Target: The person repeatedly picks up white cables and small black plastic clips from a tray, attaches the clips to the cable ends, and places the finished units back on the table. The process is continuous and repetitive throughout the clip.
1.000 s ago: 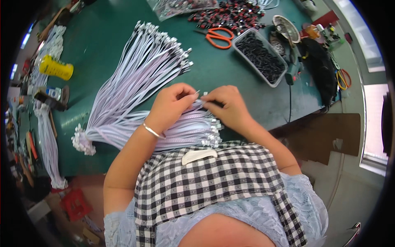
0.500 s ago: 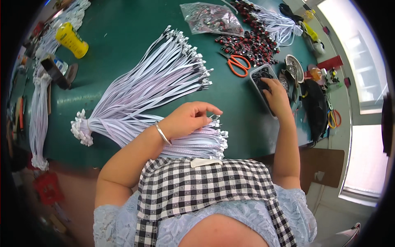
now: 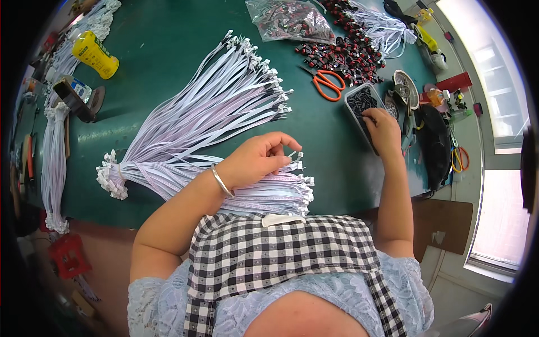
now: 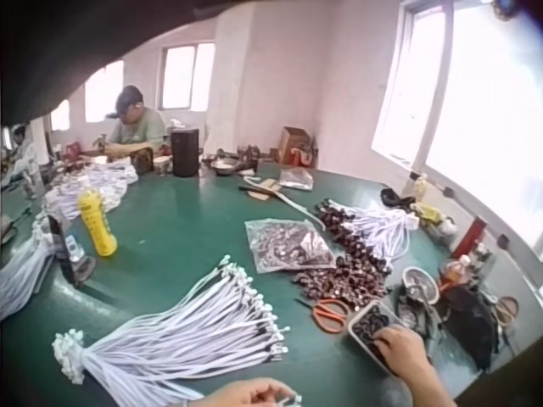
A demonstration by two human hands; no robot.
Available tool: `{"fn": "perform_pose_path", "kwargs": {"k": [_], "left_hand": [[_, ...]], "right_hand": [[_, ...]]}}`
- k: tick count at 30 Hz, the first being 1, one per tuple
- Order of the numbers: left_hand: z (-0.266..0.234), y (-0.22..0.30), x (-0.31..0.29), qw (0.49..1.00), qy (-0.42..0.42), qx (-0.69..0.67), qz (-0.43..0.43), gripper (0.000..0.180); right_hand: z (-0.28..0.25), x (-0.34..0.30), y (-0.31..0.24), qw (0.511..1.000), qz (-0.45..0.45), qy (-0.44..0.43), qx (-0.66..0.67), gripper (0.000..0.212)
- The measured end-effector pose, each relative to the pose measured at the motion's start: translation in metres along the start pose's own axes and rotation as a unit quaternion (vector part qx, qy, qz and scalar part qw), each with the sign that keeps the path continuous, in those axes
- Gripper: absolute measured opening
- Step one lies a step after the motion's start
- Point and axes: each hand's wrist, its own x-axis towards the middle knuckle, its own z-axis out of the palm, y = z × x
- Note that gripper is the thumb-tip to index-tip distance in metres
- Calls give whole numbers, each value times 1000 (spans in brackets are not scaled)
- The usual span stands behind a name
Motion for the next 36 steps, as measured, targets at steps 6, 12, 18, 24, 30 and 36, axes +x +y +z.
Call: {"fn": "perform_pose_path", "kwargs": {"k": [6, 12, 18, 24, 30, 36], "left_hand": [[4, 0, 3, 1000, 15, -1, 5, 27], [5, 0, -1, 1000, 23, -16, 9, 27], [5, 1, 0, 1000, 7, 2, -6, 27], [7, 3, -2, 1000, 16, -10, -12, 28], [8, 1, -1, 999, 35, 9, -10, 27], [8, 6, -1, 998, 39, 32, -38, 15]], "right_hand": [[-2, 1, 13, 997, -16, 43, 54, 12], [-22, -25, -35, 907, 57, -13, 418, 15], [9, -57, -66, 960, -58, -67, 265, 13], [20, -63, -63, 986, -89, -55, 128, 10], [16, -65, -79, 873, 84, -111, 467, 13], [29, -68, -105, 714, 173, -147, 663, 13]]}}
